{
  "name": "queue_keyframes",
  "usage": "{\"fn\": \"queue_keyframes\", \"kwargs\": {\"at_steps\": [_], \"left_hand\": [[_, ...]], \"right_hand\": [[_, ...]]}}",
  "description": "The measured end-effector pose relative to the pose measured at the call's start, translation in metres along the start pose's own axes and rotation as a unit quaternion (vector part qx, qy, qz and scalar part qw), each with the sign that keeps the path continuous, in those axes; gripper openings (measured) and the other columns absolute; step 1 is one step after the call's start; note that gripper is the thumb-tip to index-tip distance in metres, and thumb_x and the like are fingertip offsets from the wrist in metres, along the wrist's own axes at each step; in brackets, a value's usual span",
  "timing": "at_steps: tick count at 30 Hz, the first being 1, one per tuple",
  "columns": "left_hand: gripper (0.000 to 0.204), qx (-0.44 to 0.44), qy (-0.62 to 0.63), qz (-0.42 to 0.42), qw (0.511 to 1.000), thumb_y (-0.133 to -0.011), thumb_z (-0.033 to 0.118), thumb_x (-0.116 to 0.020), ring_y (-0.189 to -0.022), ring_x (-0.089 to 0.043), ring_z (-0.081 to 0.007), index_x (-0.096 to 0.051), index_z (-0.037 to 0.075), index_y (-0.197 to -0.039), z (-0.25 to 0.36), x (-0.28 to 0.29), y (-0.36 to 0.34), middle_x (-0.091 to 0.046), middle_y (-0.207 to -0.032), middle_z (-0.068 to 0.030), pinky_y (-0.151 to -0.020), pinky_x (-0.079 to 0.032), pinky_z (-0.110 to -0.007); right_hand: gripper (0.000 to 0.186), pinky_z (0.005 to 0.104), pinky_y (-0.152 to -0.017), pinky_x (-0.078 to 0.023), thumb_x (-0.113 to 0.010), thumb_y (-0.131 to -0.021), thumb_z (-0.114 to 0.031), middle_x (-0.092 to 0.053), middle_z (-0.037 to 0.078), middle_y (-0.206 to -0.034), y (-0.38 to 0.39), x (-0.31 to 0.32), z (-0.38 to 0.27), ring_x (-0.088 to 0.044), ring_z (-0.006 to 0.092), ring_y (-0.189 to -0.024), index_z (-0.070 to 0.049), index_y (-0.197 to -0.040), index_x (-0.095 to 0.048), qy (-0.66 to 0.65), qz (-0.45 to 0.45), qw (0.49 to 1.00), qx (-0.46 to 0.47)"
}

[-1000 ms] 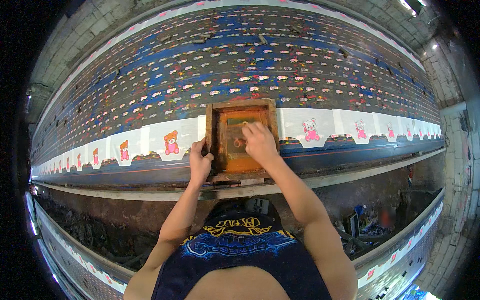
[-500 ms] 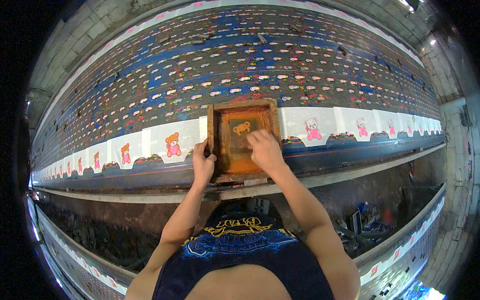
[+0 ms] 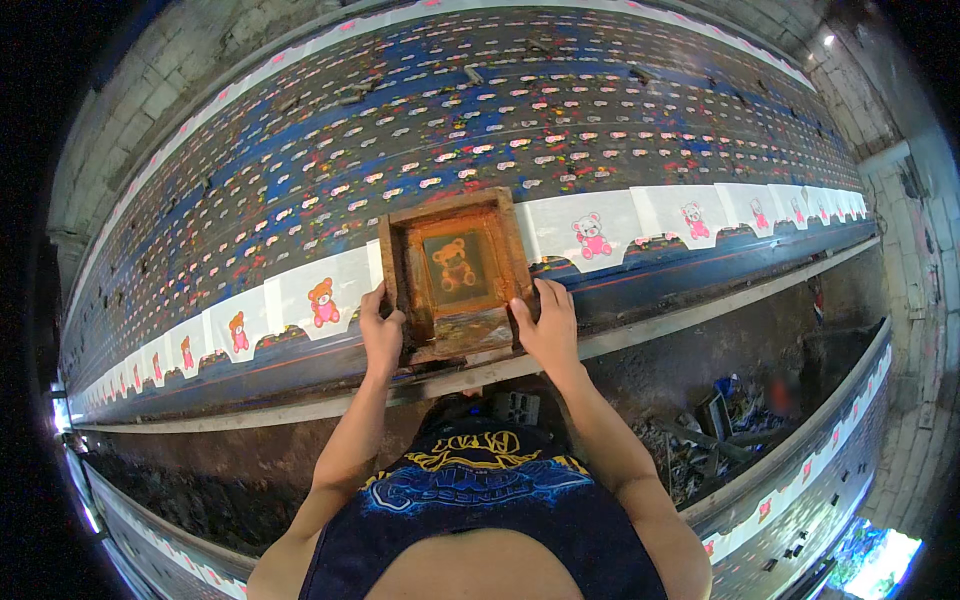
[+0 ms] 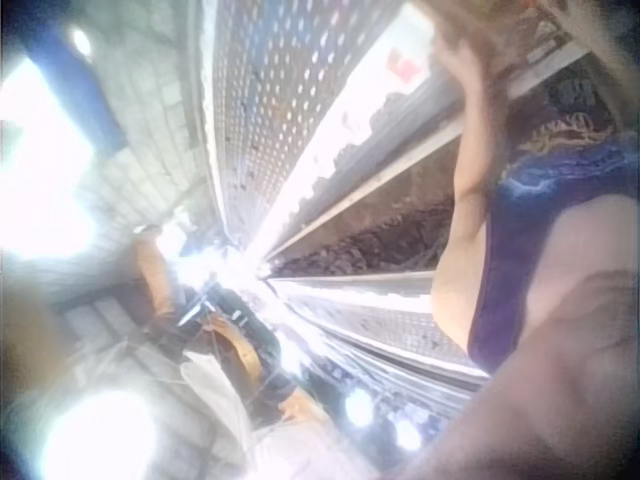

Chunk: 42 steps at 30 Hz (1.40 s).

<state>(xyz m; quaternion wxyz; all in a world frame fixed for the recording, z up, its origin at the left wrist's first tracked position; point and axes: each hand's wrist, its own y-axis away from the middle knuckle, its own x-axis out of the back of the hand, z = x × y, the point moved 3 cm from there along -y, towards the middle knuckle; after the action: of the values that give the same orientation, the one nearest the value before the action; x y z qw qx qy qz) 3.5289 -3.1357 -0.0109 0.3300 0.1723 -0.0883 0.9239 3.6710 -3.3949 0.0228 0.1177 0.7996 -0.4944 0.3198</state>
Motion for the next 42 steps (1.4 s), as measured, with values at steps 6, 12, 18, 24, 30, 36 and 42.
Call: {"fn": "queue_keyframes", "kwargs": {"at_steps": [6, 12, 18, 24, 30, 36, 42], "left_hand": [[0.06, 0.01, 0.063, 0.01, 0.998, -0.073, -0.01, -0.056, -0.105, -0.057, -0.0238, -0.058, -0.009, -0.133, 0.043, -0.016, 0.008, -0.054, -0.116, -0.0116, -0.094, -0.048, -0.033], [0.06, -0.008, 0.064, 0.002, 0.998, -0.074, -0.011, -0.055, -0.104, -0.057, -0.0243, -0.057, -0.009, -0.134, 0.077, -0.113, 0.021, -0.053, -0.115, -0.0123, -0.096, -0.047, -0.033], [0.059, 0.002, 0.073, 0.014, 0.997, -0.073, -0.01, -0.056, -0.111, -0.057, -0.0262, -0.057, -0.01, -0.132, 0.092, -0.204, 0.038, -0.055, -0.115, -0.0135, -0.1, -0.044, -0.032], [0.059, 0.01, 0.013, 0.004, 1.0, -0.072, -0.009, -0.057, -0.106, -0.058, -0.0264, -0.058, -0.01, -0.131, 0.1, -0.23, 0.039, -0.056, -0.113, -0.0139, -0.098, -0.045, -0.032], [0.059, 0.019, -0.029, -0.011, 0.999, -0.072, -0.009, -0.058, -0.105, -0.058, -0.0263, -0.058, -0.01, -0.131, 0.102, -0.232, 0.038, -0.056, -0.112, -0.0132, -0.097, -0.046, -0.032], [0.063, 0.023, -0.026, -0.026, 0.999, -0.072, -0.009, -0.058, -0.108, -0.058, -0.0272, -0.056, -0.011, -0.135, 0.099, -0.229, 0.038, -0.055, -0.113, -0.0146, -0.097, -0.046, -0.032], [0.064, 0.02, -0.005, -0.029, 0.999, -0.073, -0.006, -0.058, -0.11, -0.058, -0.0295, -0.055, -0.011, -0.136, 0.098, -0.231, 0.036, -0.056, -0.115, -0.0166, -0.098, -0.046, -0.034]], "right_hand": [[0.063, 0.0435, -0.095, -0.05, -0.069, -0.095, -0.044, -0.063, 0.024, -0.118, -0.007, 0.023, 0.032, -0.063, 0.039, -0.11, 0.012, -0.124, -0.061, -0.074, 0.008, 0.995, -0.072], [0.06, 0.0416, -0.09, -0.051, -0.07, -0.095, -0.042, -0.061, 0.021, -0.118, -0.031, 0.105, 0.088, -0.063, 0.0352, -0.105, 0.009, -0.125, -0.061, -0.063, 0.008, 0.996, -0.059], [0.058, 0.0411, -0.087, -0.051, -0.072, -0.094, -0.04, -0.062, 0.019, -0.114, -0.055, 0.175, 0.144, -0.063, 0.0332, -0.101, 0.009, -0.122, -0.062, -0.077, -0.019, 0.994, -0.077], [0.06, 0.0425, -0.088, -0.051, -0.073, -0.093, -0.042, -0.062, 0.02, -0.112, -0.06, 0.19, 0.179, -0.063, 0.0343, -0.101, 0.009, -0.122, -0.062, -0.059, -0.042, 0.995, -0.064], [0.053, 0.0397, -0.089, -0.05, -0.075, -0.091, -0.032, -0.063, 0.019, -0.112, -0.057, 0.192, 0.188, -0.063, 0.0305, -0.102, 0.01, -0.121, -0.063, -0.057, -0.035, 0.997, -0.037], [0.057, 0.0504, -0.098, -0.046, -0.079, -0.085, -0.035, -0.056, 0.02, -0.123, -0.045, 0.199, 0.141, -0.054, 0.0419, -0.114, 0.005, -0.121, -0.061, 0.024, -0.037, 0.986, 0.16], [0.04, 0.0474, -0.1, -0.045, -0.073, -0.076, -0.008, -0.062, 0.013, -0.116, -0.037, 0.178, 0.107, -0.055, 0.0322, -0.113, 0.001, -0.114, -0.066, 0.113, -0.168, 0.934, 0.294]]}}
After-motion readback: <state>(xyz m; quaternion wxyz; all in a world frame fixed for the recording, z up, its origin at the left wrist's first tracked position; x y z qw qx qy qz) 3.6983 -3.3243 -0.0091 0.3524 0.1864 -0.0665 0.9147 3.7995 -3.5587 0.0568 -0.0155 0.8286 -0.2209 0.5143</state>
